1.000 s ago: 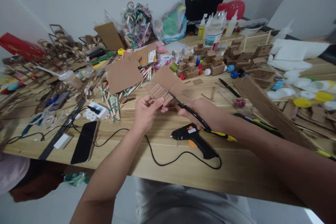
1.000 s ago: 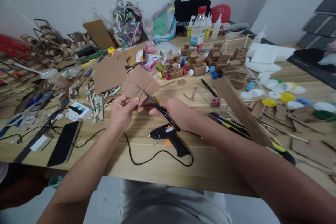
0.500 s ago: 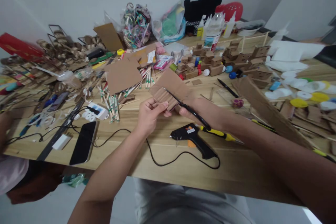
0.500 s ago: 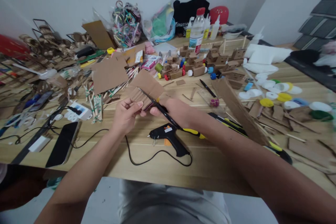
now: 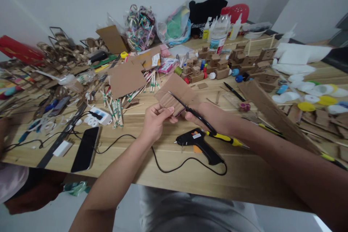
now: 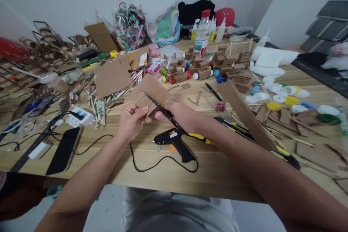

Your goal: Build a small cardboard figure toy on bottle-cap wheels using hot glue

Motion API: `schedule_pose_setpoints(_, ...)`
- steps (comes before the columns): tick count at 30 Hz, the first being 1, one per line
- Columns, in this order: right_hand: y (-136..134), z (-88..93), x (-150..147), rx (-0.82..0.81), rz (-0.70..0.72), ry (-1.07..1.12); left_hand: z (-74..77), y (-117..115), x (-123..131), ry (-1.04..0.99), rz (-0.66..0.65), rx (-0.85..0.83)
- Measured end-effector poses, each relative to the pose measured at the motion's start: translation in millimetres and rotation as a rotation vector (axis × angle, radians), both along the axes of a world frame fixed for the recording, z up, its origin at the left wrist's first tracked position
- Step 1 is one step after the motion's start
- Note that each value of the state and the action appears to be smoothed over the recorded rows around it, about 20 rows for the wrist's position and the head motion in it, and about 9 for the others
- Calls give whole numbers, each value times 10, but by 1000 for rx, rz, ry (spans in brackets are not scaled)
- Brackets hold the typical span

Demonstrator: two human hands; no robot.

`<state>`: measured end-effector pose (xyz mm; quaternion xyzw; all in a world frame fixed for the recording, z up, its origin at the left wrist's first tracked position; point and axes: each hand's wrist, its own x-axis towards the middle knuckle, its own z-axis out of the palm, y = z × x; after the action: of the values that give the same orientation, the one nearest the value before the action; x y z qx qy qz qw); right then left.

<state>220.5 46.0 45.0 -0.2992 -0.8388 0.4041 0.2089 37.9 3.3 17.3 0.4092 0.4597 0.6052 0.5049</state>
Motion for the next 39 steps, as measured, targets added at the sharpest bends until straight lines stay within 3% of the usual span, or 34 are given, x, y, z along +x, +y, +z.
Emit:
schedule_pose_setpoints(5, -22, 27, 18, -25, -9, -33, -15, -12, 12, 18, 10, 1)
schedule_pose_setpoints(9, -12, -27, 3, -138, -48, -96, -30, -7, 9, 15, 14, -12)
schedule_pose_setpoints(16, 15, -118, -14, -177, -98, -122, -12, -9, 4, 6, -16, 5)
schedule_pose_setpoints(25, -29, 29, 14, -9, -32, -33, -3, -20, 14, -12, -26, 0)
schedule_pose_setpoints(32, -27, 0, 6, -64, -60, -30, -51, -20, 27, 13, -26, -34)
schedule_pose_setpoints(39, -7, -66, -33, -229, -133, -64, -44, -12, 25, -4, -32, -43)
